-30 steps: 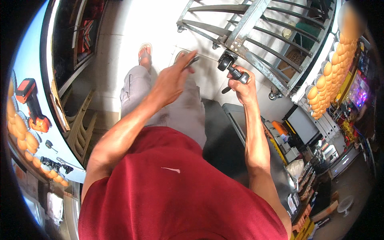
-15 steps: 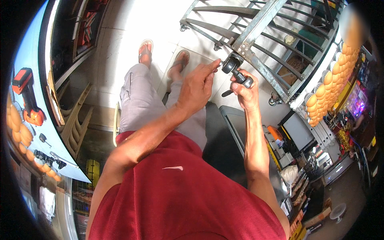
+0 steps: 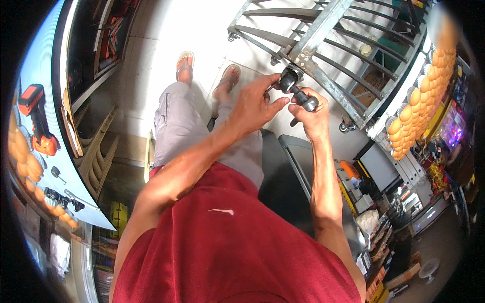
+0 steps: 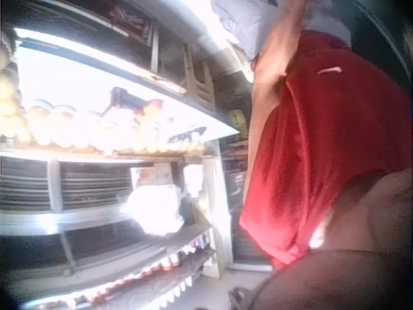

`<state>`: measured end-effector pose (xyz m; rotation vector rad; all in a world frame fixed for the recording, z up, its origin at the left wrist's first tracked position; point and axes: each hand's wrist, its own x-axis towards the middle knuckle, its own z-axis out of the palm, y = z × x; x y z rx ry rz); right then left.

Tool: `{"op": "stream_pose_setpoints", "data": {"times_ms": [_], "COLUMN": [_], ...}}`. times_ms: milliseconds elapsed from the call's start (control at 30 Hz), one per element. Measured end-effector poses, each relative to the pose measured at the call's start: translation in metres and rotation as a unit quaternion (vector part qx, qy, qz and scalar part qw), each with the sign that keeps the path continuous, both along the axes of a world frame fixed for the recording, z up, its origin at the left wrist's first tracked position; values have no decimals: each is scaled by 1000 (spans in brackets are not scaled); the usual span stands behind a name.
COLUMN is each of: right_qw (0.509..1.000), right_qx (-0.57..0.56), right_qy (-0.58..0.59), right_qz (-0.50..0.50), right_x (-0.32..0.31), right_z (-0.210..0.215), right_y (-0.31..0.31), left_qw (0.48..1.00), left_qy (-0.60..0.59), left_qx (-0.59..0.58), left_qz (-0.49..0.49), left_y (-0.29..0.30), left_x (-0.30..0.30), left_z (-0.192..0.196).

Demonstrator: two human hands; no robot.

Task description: The person assembles a metal caster wheel onto a metal frame using a wrench and a screwdriver. They tighten the wheel's mounting nut and then secure the wheel's locking mechanism with a screw.

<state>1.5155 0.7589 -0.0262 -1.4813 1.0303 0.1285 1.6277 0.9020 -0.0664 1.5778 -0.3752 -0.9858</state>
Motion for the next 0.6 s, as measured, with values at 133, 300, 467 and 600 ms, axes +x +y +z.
{"op": "stream_pose_setpoints", "data": {"times_ms": [133, 300, 467, 600], "right_qw": [990, 943, 898, 986], "right_qx": [-48, -182, -266, 63], "right_qy": [124, 213, 203, 139], "right_qz": [38, 177, 285, -64], "right_x": [22, 48, 55, 22], "right_z": [35, 63, 69, 37], "right_y": [5, 2, -4, 7], "left_qw": [1000, 999, 991, 995], "left_qy": [-12, 29, 10, 0], "left_qx": [5, -28, 26, 15], "left_qz": [-7, -3, -129, -101], "left_y": [-8, -10, -11, -10], "left_x": [-4, -5, 25, 21], "left_z": [-3, -10, -4, 0]}}
